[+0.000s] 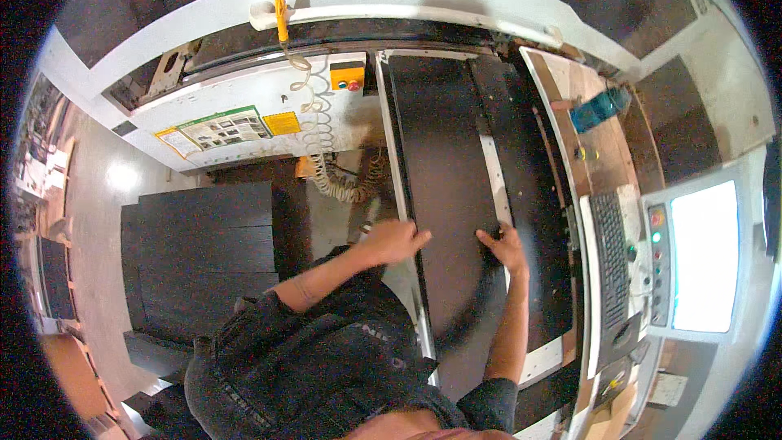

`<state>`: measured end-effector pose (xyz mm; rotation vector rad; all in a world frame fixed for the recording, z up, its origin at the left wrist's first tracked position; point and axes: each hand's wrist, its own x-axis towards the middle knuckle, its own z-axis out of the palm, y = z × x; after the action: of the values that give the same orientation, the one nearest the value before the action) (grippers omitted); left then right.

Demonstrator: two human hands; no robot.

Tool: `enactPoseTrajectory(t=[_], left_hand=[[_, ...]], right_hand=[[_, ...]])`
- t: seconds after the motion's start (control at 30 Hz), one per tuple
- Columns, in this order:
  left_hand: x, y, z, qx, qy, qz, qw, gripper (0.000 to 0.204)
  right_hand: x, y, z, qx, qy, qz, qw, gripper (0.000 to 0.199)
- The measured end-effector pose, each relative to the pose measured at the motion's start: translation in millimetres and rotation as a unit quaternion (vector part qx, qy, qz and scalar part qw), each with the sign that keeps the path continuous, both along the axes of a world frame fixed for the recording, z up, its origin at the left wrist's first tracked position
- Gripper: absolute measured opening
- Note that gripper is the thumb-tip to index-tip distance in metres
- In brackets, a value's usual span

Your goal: The person repeatedly places dark rectangular wood panels onto a machine table, aligns them, and uses a yellow-handled tool to press or secure them. They remove the panels and repeat the process with additional panels throughout the clip.

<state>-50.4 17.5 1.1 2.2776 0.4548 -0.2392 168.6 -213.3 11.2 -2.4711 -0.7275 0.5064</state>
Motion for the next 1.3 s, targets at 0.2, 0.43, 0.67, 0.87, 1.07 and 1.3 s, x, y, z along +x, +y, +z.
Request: enactPoseTrajectory(t=[0.2,0.43,0.67,0.87,1.07,1.3], left_hand=[[60,92,-49,-0.033,-0.118,0.140,0.982,0.061],[73,106,-55,-0.019,-0.063,0.047,0.997,0.067],[84,116,-29,0.004,-0.007,-0.019,1.000,0.062],[81,118,-33,-0.015,-0.030,-0.014,0.999,0.062],[82,182,-10,0.009,-0.093,0.022,0.995,0.049],[51,310,98,0.364,-0.555,0.392,0.637,0.043]], right_hand=[[0,26,5,-0.110,0.026,-0.062,0.992,0.069],[2,33,1,-0.116,-0.020,-0.112,0.987,0.064],[0,37,-5,-0.094,-0.023,-0.124,0.988,0.057],[-5,47,8,-0.170,0.001,-0.119,0.978,0.057],[-71,-8,-10,-0.095,-0.212,-0.225,0.946,0.067],[-274,-203,-42,-0.324,-0.161,-0.598,0.715,0.098]])
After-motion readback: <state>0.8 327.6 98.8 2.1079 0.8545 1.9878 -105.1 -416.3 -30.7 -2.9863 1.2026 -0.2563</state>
